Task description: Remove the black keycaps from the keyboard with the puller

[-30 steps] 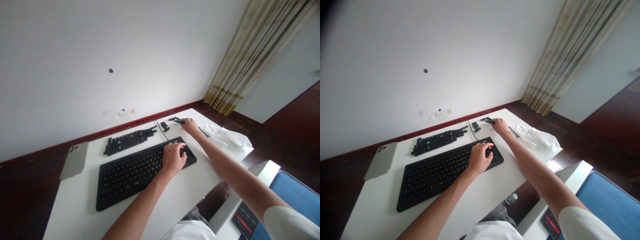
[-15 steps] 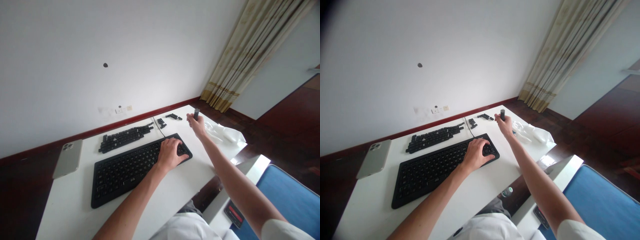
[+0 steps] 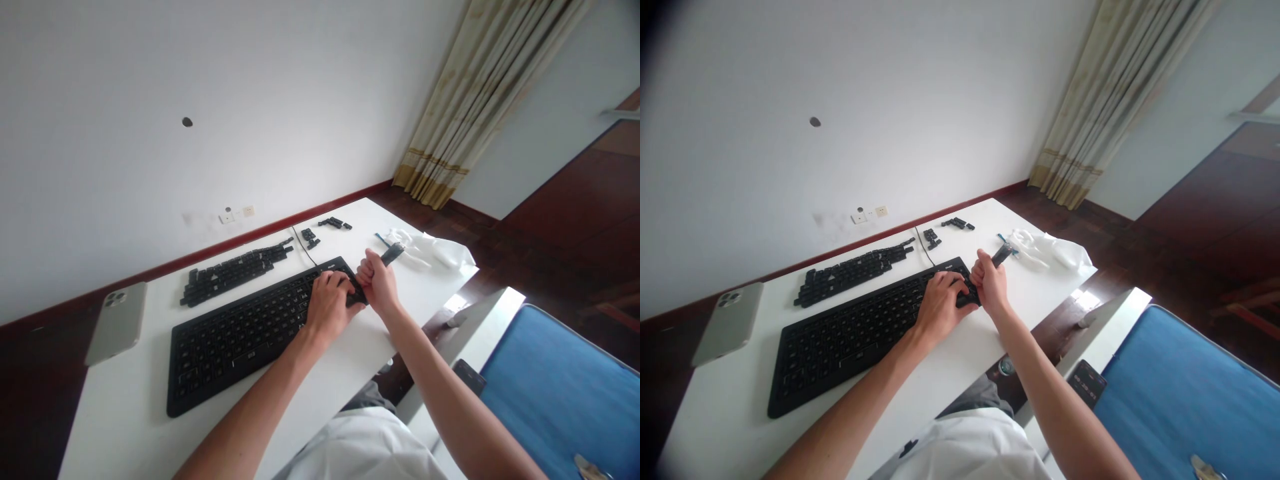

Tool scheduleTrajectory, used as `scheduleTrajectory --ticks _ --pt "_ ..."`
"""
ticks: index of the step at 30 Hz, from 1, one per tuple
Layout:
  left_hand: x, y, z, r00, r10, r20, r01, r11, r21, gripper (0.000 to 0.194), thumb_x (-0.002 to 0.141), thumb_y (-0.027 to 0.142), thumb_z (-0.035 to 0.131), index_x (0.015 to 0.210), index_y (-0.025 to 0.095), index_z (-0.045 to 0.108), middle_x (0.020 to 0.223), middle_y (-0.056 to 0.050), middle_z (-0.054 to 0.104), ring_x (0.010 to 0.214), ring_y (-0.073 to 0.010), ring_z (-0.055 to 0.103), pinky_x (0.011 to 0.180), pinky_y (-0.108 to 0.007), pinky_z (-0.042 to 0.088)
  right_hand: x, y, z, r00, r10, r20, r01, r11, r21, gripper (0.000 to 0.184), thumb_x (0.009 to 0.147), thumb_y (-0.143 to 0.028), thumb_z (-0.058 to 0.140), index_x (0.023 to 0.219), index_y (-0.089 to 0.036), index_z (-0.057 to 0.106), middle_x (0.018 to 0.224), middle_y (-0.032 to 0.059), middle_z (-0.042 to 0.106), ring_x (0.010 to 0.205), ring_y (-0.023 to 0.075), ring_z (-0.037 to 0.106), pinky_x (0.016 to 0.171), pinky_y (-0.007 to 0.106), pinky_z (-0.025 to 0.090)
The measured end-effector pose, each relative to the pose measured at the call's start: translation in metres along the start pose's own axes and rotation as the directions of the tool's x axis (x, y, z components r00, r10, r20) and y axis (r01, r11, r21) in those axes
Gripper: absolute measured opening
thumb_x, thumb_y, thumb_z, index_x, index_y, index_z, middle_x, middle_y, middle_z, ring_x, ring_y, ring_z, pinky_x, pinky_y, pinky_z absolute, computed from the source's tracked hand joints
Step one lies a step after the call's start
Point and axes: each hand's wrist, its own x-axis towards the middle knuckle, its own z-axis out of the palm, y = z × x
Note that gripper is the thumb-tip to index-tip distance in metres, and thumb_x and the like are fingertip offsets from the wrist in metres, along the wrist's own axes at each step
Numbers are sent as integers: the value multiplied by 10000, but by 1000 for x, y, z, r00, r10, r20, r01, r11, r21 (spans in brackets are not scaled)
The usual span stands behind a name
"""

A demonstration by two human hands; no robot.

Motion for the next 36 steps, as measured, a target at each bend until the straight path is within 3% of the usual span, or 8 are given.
scheduleTrajectory --ticks 10,17,24,31,36 --pt "0 0 1 1000 7 -24 -8 999 -49 128 908 273 838 953 213 734 1146 -50 740 1162 -267 600 1033 -448 494 0 5 3 999 35 -13 -35 999 -22 583 838 -460 830 631 -243 329 551 -104 246 453 57 214 374 239 200" --pt "0 8 -2 999 15 -38 -13 999 40 89 915 242 797 937 212 716 1082 -74 728 1150 -290 597 1042 -469 489 -3 9 7 999 46 16 -44 994 -105 570 864 -447 788 583 -244 335 540 -86 257 457 67 230 376 241 215" --pt "-2 6 1 998 -38 -54 41 997 65 194 912 295 801 969 221 631 1107 -82 688 1134 -294 595 985 -454 493 -2 6 7 994 99 40 -93 988 -123 595 829 -465 812 568 -245 324 517 -88 253 445 63 215 356 224 210" --pt "0 1 4 995 -72 -68 76 995 62 293 879 311 813 1036 218 584 1092 -73 672 1112 -297 601 977 -429 486 -6 6 5 979 155 136 -123 968 -217 571 829 -463 811 551 -230 370 514 -86 276 438 46 214 380 225 161" --pt "0 1 1 997 -80 -22 81 994 73 292 888 327 793 1107 224 628 1205 -91 670 1167 -306 589 1011 -446 482 -11 7 -8 941 141 309 -56 962 -268 529 847 -479 786 567 -222 418 511 -73 318 444 56 225 413 237 161"
